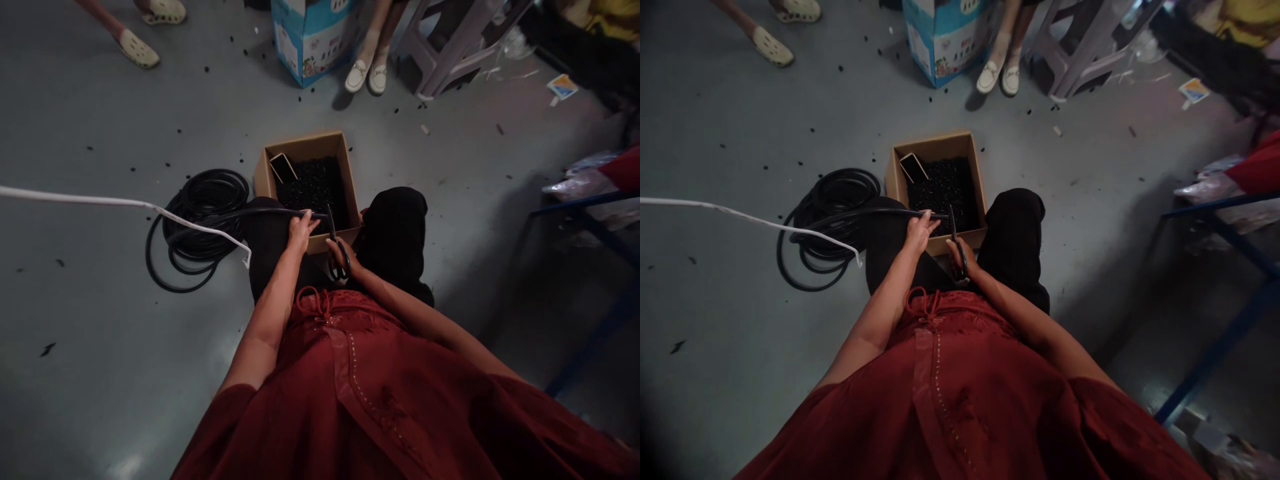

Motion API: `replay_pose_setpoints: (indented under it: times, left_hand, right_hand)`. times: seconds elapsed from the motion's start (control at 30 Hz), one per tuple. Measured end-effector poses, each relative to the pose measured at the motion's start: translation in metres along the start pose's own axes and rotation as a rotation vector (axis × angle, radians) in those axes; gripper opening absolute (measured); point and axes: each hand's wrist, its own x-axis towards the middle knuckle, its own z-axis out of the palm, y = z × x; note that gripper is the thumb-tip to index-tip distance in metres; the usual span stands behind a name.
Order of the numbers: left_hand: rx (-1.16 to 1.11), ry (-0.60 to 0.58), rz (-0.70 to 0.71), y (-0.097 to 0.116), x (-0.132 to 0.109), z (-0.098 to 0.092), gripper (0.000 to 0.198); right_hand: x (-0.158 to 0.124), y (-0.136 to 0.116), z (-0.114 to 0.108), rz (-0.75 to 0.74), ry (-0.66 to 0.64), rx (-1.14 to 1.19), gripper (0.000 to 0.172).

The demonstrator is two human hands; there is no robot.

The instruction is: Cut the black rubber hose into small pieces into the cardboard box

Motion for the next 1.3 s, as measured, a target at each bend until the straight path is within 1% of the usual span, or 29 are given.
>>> replay_pose_setpoints:
  times: [0.1, 0.17, 0.23, 0.4, 0.6, 0.73, 0.93, 1.13, 1.3]
  left_hand:
    - [-0.036, -0.028, -0.001, 0.003, -0.001, 0.0, 0.01]
    - [-0.05, -0.038, -0.008, 0.005, -0.001, -0.001, 0.008]
    - [-0.052, -0.04, -0.014, 0.005, -0.001, -0.001, 0.007]
    - [-0.046, -0.037, -0.018, 0.006, -0.004, 0.001, 0.007]
    - [-0.027, -0.047, -0.028, 0.008, -0.005, 0.003, 0.006]
    - [-0.014, -0.049, -0.027, 0.008, -0.005, 0.003, 0.008]
    - [0.022, -0.045, -0.014, 0.007, -0.004, 0.002, 0.004]
    - [0.039, -0.052, -0.009, 0.007, -0.004, 0.002, 0.005]
    - [0.04, -0.041, -0.014, 0.006, -0.005, 0.004, 0.006]
  right_hand:
    - [-0.009, -0.006, -0.001, 0.06, -0.022, 0.052, 0.056]
    - [-0.013, -0.01, -0.001, 0.076, -0.046, 0.095, 0.056]
    - [-0.015, -0.011, -0.002, 0.055, -0.064, 0.129, 0.053]
    - [-0.012, -0.008, 0.004, -0.038, -0.051, 0.141, 0.05]
    - [-0.01, -0.006, 0.008, -0.047, -0.071, 0.136, 0.049]
    - [-0.01, -0.009, 0.01, -0.045, -0.077, 0.13, 0.049]
    - [-0.008, -0.014, 0.011, -0.044, -0.086, 0.107, 0.052]
    - [-0.006, -0.016, 0.012, -0.048, -0.065, 0.108, 0.053]
    - [-0.006, -0.021, 0.012, -0.068, -0.092, 0.139, 0.054]
